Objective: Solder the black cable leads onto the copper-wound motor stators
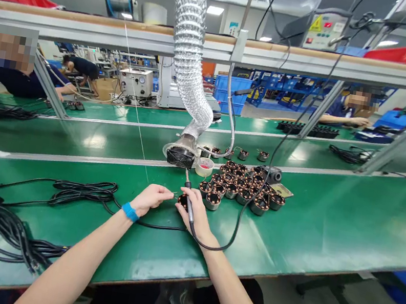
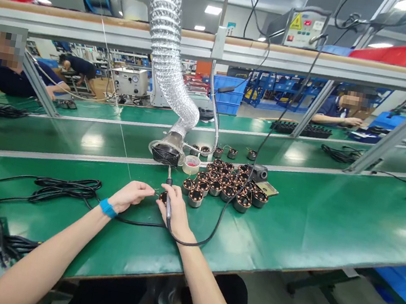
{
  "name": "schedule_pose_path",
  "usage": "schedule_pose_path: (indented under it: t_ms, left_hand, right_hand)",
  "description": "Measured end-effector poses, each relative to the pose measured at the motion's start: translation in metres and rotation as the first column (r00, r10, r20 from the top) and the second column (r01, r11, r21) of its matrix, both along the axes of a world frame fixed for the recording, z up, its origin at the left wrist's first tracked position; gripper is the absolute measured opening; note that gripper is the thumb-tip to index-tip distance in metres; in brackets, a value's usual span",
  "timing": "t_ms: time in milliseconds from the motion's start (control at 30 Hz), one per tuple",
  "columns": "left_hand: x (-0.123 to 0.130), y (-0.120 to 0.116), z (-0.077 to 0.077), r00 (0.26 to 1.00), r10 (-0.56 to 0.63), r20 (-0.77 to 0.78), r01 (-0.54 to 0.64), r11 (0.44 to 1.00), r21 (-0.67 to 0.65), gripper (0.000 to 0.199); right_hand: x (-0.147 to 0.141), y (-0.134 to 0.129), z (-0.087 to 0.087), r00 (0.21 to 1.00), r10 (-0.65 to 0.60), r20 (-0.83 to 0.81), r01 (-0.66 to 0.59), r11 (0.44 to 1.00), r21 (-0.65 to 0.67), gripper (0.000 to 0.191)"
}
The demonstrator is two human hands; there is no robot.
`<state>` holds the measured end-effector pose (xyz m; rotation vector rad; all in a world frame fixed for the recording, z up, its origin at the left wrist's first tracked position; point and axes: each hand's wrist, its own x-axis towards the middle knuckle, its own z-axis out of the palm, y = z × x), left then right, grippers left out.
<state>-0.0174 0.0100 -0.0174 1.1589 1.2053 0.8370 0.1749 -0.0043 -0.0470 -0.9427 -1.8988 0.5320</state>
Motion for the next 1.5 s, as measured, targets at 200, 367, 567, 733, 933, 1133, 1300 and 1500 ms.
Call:
schedule_pose_path:
  t_ms: [200, 367, 567, 733, 933, 1133, 1300, 1500]
  left_hand:
    - [-0.001, -0.002, 0.003, 1.000, 0.013, 0.009, -0.013, 1.000, 0.014, 0.057]
    - [-0.003, 0.004, -0.002, 0.998, 0.045, 0.054, -0.046, 0.999, 0.022, 0.054]
    - [0.003, 0.006, -0.007, 0.988, 0.139, 0.070, -0.145, 0.985, 0.094, 0.046]
    - [0.004, 0.004, -0.007, 0.986, 0.159, 0.058, -0.164, 0.981, 0.106, 0.045]
    - [0.001, 0.004, -0.002, 0.992, 0.105, 0.071, -0.111, 0.990, 0.086, 0.045]
    - [-0.002, 0.002, 0.006, 0.994, 0.076, 0.075, -0.081, 0.995, 0.059, 0.041]
    - [-0.005, 0.004, 0.006, 0.998, 0.062, 0.006, -0.062, 0.998, 0.034, 0.038]
    - [0.000, 0.003, 0.003, 0.991, 0.123, -0.049, -0.121, 0.992, 0.047, 0.036]
  right_hand:
    - [0.000, 0.000, -0.002, 1.000, -0.007, 0.000, 0.007, 1.000, 0.013, 0.049]
    - [0.000, 0.000, 0.000, 1.000, -0.008, -0.001, 0.008, 0.999, 0.051, 0.051]
    - [0.001, -0.001, 0.001, 1.000, -0.015, 0.008, 0.014, 0.995, 0.094, 0.051]
    - [0.001, -0.001, 0.000, 1.000, -0.023, 0.021, 0.021, 0.996, 0.089, 0.049]
    - [0.000, -0.003, 0.001, 1.000, -0.022, 0.014, 0.021, 0.997, 0.068, 0.049]
    - [0.005, -0.002, 0.007, 0.993, 0.012, 0.120, -0.020, 0.997, 0.068, 0.046]
    - [0.015, 0.008, 0.013, 0.966, 0.115, 0.231, -0.130, 0.990, 0.052, 0.049]
    - [0.020, 0.017, 0.006, 0.971, 0.162, 0.175, -0.169, 0.985, 0.023, 0.045]
